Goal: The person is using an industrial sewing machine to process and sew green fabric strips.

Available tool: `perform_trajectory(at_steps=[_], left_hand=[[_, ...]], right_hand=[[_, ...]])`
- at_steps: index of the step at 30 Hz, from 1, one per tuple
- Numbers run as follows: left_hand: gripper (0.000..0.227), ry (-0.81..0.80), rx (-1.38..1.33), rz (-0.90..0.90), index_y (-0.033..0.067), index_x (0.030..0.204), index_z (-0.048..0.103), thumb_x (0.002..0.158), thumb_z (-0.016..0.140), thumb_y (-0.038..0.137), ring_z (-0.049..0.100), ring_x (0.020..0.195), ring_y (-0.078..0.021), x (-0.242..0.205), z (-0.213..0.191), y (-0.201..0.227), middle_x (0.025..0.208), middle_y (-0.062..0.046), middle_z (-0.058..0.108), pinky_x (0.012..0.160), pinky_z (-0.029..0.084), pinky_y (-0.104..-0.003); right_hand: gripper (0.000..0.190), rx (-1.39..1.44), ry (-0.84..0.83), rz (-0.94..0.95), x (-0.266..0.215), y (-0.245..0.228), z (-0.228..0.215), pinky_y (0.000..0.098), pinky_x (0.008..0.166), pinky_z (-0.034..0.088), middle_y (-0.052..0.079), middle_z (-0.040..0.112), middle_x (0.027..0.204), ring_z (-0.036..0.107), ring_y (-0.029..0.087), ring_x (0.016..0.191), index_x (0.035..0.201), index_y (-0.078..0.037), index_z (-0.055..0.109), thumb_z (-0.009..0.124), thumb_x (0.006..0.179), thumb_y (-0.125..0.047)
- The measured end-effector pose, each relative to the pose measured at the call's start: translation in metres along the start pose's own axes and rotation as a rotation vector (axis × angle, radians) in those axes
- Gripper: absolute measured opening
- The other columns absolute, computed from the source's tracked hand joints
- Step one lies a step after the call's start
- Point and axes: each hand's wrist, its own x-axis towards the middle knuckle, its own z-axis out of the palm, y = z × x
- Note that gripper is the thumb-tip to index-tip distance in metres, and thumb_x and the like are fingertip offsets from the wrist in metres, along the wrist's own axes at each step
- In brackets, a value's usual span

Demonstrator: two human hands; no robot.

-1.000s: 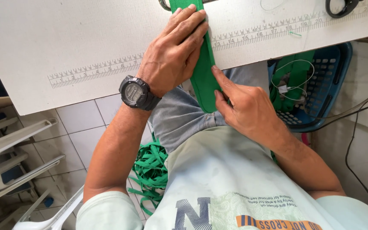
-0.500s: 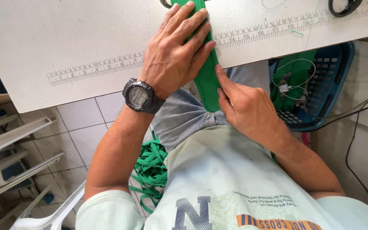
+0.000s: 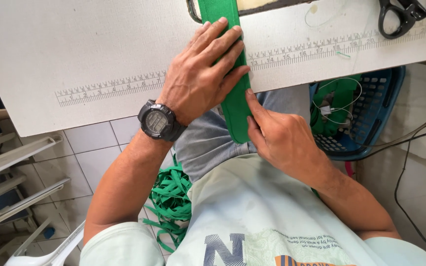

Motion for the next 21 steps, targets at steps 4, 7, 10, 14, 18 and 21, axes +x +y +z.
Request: perform_trajectory(at_steps=[4,7,10,14,18,21], left_hand=[[0.039,-0.02,0.034,0.005,-0.0084,0.139,0.074,0.119,0.079,0.025,0.058,0.144,-0.0464,0.001,0.0,0.001,0.15,-0.023,0.065,0.124,0.053,-0.06],[0.039,-0.033,0.008,-0.003,-0.0084,0.14,0.073,0.119,0.078,0.025,0.058,0.144,-0.0464,0.004,-0.003,-0.006,0.15,-0.022,0.064,0.125,0.052,-0.06],[0.04,-0.045,0.001,0.003,-0.008,0.141,0.072,0.121,0.077,0.026,0.057,0.145,-0.0466,0.007,-0.003,-0.017,0.151,-0.023,0.064,0.126,0.05,-0.06],[0.039,-0.052,-0.004,0.04,-0.0078,0.142,0.072,0.122,0.076,0.025,0.053,0.147,-0.0472,0.016,-0.002,-0.038,0.153,-0.023,0.062,0.126,0.048,-0.062],[0.04,-0.023,-0.022,0.084,-0.0113,0.141,0.071,0.123,0.073,0.024,0.056,0.142,-0.0485,0.031,-0.005,-0.054,0.149,-0.026,0.064,0.123,0.05,-0.06],[0.035,-0.001,-0.013,0.042,-0.0075,0.135,0.07,0.12,0.08,0.023,0.066,0.12,-0.049,0.034,-0.001,-0.067,0.138,-0.027,0.06,0.099,0.062,-0.058]], right_hand=[[0.057,-0.039,-0.027,-0.006,0.001,-0.002,-0.003,0.0481,0.049,0.042,0.006,0.057,0.068,0.053,0.026,0.054,0.161,0.009,0.055,0.07,0.108,-0.006],[0.058,-0.04,-0.054,0.014,0.008,-0.001,-0.004,0.0495,0.049,0.042,0.007,0.057,0.068,0.053,0.027,0.053,0.162,0.008,0.054,0.07,0.108,-0.008],[0.059,-0.015,-0.078,0.041,0.022,-0.001,-0.008,0.054,0.05,0.042,0.011,0.06,0.069,0.056,0.032,0.054,0.162,0.008,0.054,0.069,0.107,-0.009],[0.056,0.039,-0.08,0.061,0.044,0.004,-0.012,0.056,0.052,0.042,0.015,0.063,0.071,0.059,0.04,0.058,0.157,0.008,0.057,0.068,0.104,-0.008],[0.056,0.003,-0.069,0.033,0.066,0.012,-0.012,0.0589,0.053,0.042,0.017,0.066,0.073,0.063,0.043,0.062,0.157,0.01,0.057,0.066,0.105,-0.009],[0.057,0.003,-0.103,0.048,0.081,0.014,-0.014,0.0578,0.049,0.046,0.018,0.064,0.065,0.059,0.038,0.048,0.158,0.012,0.055,0.066,0.107,-0.009]])
